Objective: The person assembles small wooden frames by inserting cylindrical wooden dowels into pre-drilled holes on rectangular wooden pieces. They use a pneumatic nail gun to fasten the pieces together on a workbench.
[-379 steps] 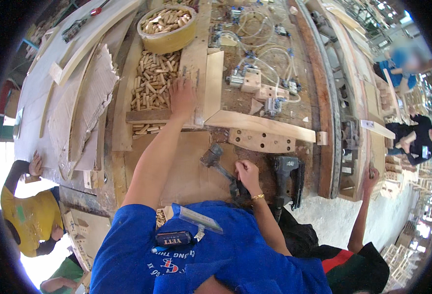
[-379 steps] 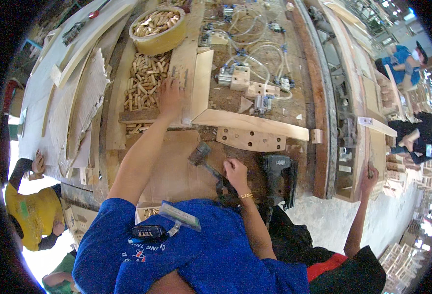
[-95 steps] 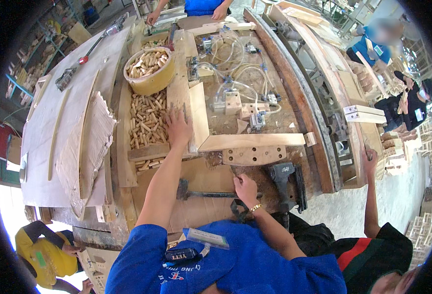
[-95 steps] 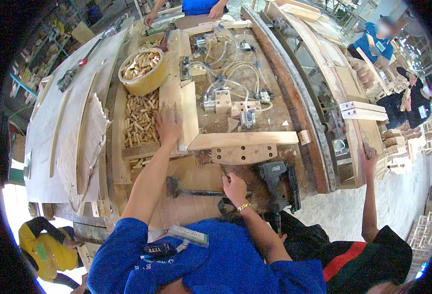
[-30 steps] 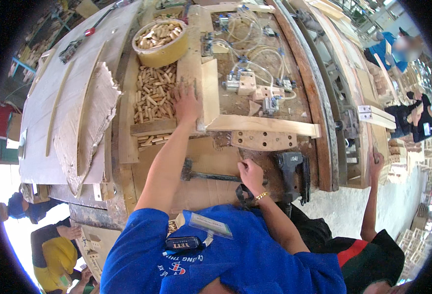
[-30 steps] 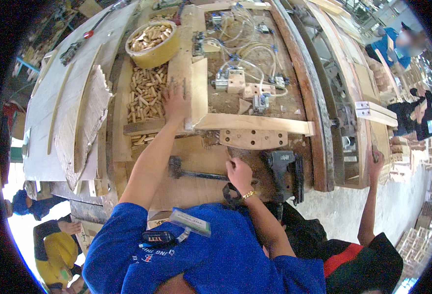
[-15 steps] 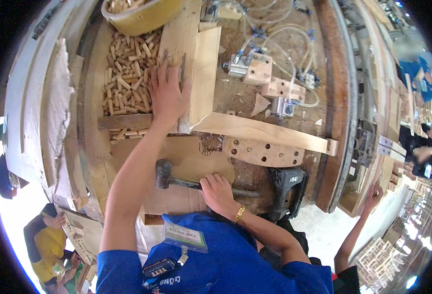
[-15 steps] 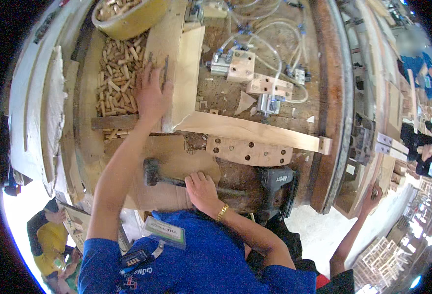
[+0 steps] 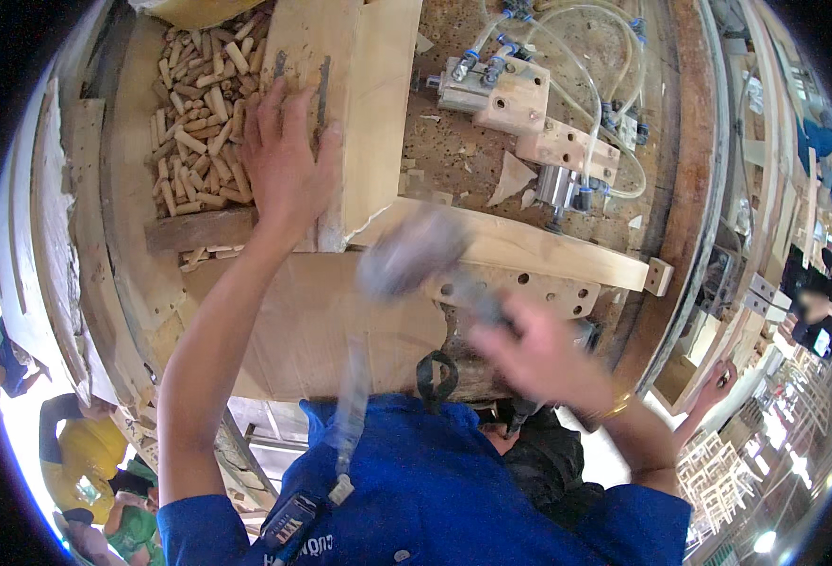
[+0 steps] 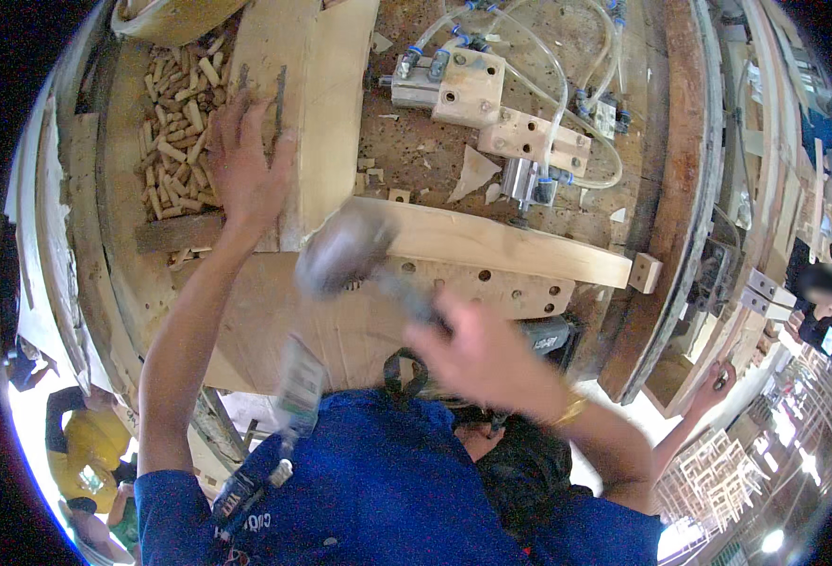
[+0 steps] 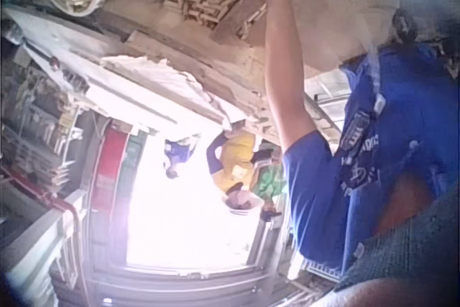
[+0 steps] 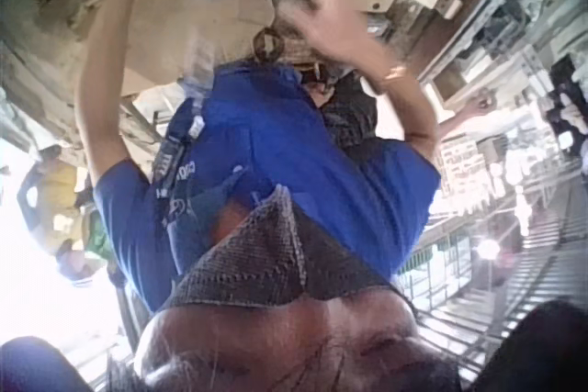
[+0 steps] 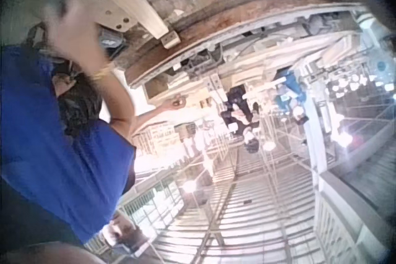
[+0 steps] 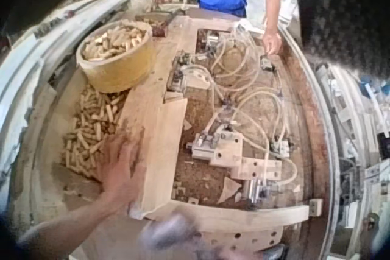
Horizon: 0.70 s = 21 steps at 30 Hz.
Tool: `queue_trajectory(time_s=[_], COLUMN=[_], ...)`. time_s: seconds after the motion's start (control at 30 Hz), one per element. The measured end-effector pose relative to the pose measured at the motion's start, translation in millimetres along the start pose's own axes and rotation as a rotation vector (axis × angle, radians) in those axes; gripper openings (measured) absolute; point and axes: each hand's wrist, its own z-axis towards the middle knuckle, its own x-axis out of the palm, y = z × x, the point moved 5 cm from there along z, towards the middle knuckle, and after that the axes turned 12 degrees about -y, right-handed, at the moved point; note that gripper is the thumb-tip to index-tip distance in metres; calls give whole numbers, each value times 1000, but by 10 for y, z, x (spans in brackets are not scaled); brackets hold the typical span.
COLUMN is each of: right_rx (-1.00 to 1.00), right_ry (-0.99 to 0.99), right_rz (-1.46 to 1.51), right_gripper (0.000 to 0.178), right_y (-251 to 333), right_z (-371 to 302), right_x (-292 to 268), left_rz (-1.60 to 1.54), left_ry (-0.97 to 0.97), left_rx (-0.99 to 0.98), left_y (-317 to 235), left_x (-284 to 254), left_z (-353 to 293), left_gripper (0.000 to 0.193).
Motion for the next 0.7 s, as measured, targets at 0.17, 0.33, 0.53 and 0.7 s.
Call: queue_trajectory(time_s=[0.17, 0.33, 0.53, 0.7], right_rx=[258, 107, 75, 139], right_ry=[-479, -200, -168, -159], right_rz=[-193, -638, -482, -231], right_gripper=[26, 26, 15, 23], right_y=[457, 105, 336, -54], right_z=[788, 747, 766, 19], right_x=[-1712, -830, -765, -397], left_rz=[-14, -32, -40, -128], left_ry=[-3, 26, -6, 123], left_rx=[-12, -31, -31, 33], left_y=[-1, -9, 14, 6], left_x=[10, -14, -39, 6], left_z=[-24, -10, -49, -99], left_gripper=[51, 51, 48, 51])
